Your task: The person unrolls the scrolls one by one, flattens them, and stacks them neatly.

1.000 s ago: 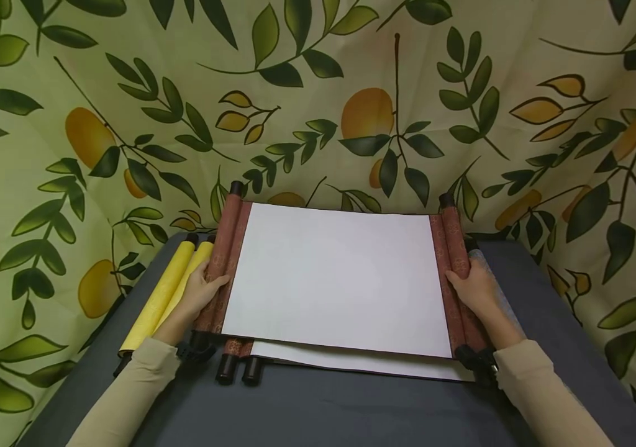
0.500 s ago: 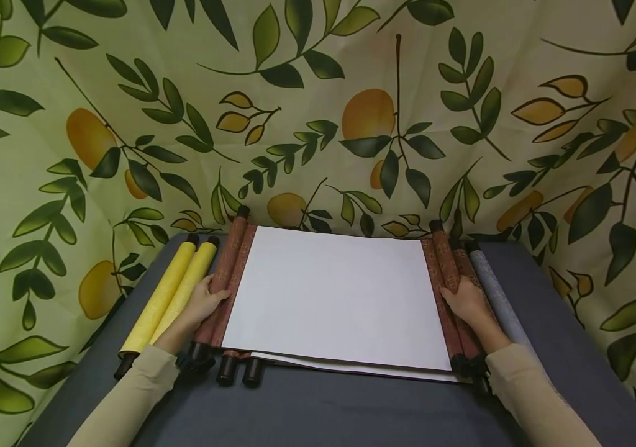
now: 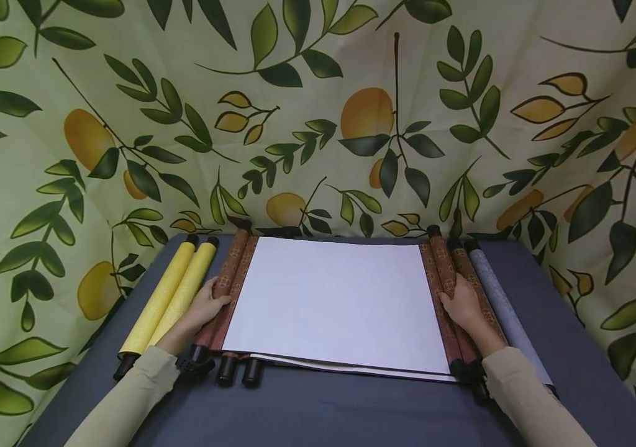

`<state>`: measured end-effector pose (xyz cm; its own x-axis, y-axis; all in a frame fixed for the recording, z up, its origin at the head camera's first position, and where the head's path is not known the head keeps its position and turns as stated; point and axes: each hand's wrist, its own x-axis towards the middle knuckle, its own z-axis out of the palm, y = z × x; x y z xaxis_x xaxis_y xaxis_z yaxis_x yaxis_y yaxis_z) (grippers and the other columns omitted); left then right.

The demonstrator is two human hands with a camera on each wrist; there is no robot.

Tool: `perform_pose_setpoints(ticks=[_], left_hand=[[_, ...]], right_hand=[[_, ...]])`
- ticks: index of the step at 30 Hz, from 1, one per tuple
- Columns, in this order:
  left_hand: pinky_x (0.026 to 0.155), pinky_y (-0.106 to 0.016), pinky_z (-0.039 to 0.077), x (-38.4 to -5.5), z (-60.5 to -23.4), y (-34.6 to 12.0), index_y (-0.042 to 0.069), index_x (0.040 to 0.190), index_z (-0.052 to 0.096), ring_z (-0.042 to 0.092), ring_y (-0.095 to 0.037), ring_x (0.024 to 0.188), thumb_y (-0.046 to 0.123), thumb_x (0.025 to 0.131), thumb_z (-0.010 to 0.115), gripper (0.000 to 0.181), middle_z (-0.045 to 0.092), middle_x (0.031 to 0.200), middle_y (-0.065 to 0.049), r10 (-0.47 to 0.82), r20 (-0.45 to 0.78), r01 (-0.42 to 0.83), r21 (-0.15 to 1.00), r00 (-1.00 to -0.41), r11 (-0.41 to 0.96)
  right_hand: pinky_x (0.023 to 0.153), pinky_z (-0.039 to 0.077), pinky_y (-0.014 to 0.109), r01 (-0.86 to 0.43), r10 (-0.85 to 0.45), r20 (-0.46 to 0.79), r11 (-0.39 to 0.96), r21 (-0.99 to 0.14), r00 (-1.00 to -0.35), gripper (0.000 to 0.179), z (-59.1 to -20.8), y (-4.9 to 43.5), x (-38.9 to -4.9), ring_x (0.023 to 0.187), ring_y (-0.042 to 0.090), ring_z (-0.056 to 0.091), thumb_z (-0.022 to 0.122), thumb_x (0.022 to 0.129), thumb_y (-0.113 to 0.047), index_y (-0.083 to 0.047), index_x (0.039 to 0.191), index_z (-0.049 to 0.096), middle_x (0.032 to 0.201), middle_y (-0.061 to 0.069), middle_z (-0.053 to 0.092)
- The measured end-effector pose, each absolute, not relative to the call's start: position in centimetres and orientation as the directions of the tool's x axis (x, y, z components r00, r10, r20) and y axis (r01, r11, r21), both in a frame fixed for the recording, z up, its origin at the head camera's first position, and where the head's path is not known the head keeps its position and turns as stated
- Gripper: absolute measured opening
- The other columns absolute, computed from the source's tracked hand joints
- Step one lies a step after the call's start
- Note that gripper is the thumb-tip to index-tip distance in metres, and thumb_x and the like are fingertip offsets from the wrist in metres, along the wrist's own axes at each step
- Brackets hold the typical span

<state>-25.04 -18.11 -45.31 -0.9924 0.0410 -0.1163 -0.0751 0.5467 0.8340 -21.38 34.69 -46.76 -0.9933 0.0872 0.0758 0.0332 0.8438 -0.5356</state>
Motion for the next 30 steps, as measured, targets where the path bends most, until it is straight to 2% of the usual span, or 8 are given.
perform_pose_setpoints(ticks=[5, 10, 13, 30], left_hand=[[0.113, -0.059, 0.031, -25.2, -45.8, -18.2, -0.012, 0.15, 0.005, 0.031, -0.05, 0.138, 0.004, 0.092, 0.046, 0.072, 0.024, 0.151, -0.038, 0.069, -0.101, -0.045, 0.825, -0.993, 0.564], [0.118, -0.059, 0.021, -25.1, -46.2, -18.1, -0.008, 0.152, 0.002, 0.018, -0.049, 0.144, 0.003, 0.09, 0.047, 0.076, 0.012, 0.156, -0.034, 0.094, -0.102, -0.031, 0.823, -0.99, 0.568], [0.118, -0.06, 0.019, -24.9, -46.1, -17.9, -0.006, 0.152, 0.002, 0.015, -0.049, 0.145, 0.002, 0.091, 0.046, 0.076, 0.01, 0.157, -0.033, 0.12, -0.106, -0.021, 0.828, -0.987, 0.56], [0.119, -0.061, 0.014, -24.7, -46.7, -17.5, -0.007, 0.152, 0.008, 0.009, -0.05, 0.146, -0.001, 0.092, 0.046, 0.071, 0.008, 0.157, -0.033, 0.133, -0.088, 0.001, 0.83, -0.987, 0.557]], right_hand=[[0.105, 0.027, 0.07, 0.024, 0.069, 0.061, 0.834, -0.551, -0.996, 0.075, -46.9, 34.7, -21.2, 0.128, 0.065, 0.024, 0.053, 0.09, -0.004, 0.024, 0.143, 0.007, 0.139, 0.052, 0.02], [0.106, 0.025, 0.07, -0.012, 0.032, 0.066, 0.818, -0.575, -0.997, 0.075, -47.4, 35.0, -20.9, 0.132, 0.063, 0.019, 0.053, 0.089, 0.0, 0.022, 0.144, 0.007, 0.144, 0.049, 0.016], [0.107, 0.023, 0.07, -0.003, 0.028, 0.045, 0.818, -0.576, -0.999, 0.075, -47.6, 35.2, -20.7, 0.133, 0.064, 0.018, 0.053, 0.089, 0.0, 0.024, 0.143, 0.006, 0.144, 0.05, 0.015], [0.105, 0.028, 0.069, 0.028, 0.034, 0.002, 0.847, -0.53, -0.999, 0.073, -47.3, 35.3, -21.2, 0.129, 0.064, 0.023, 0.054, 0.089, -0.002, 0.026, 0.141, 0.01, 0.142, 0.05, 0.018]])
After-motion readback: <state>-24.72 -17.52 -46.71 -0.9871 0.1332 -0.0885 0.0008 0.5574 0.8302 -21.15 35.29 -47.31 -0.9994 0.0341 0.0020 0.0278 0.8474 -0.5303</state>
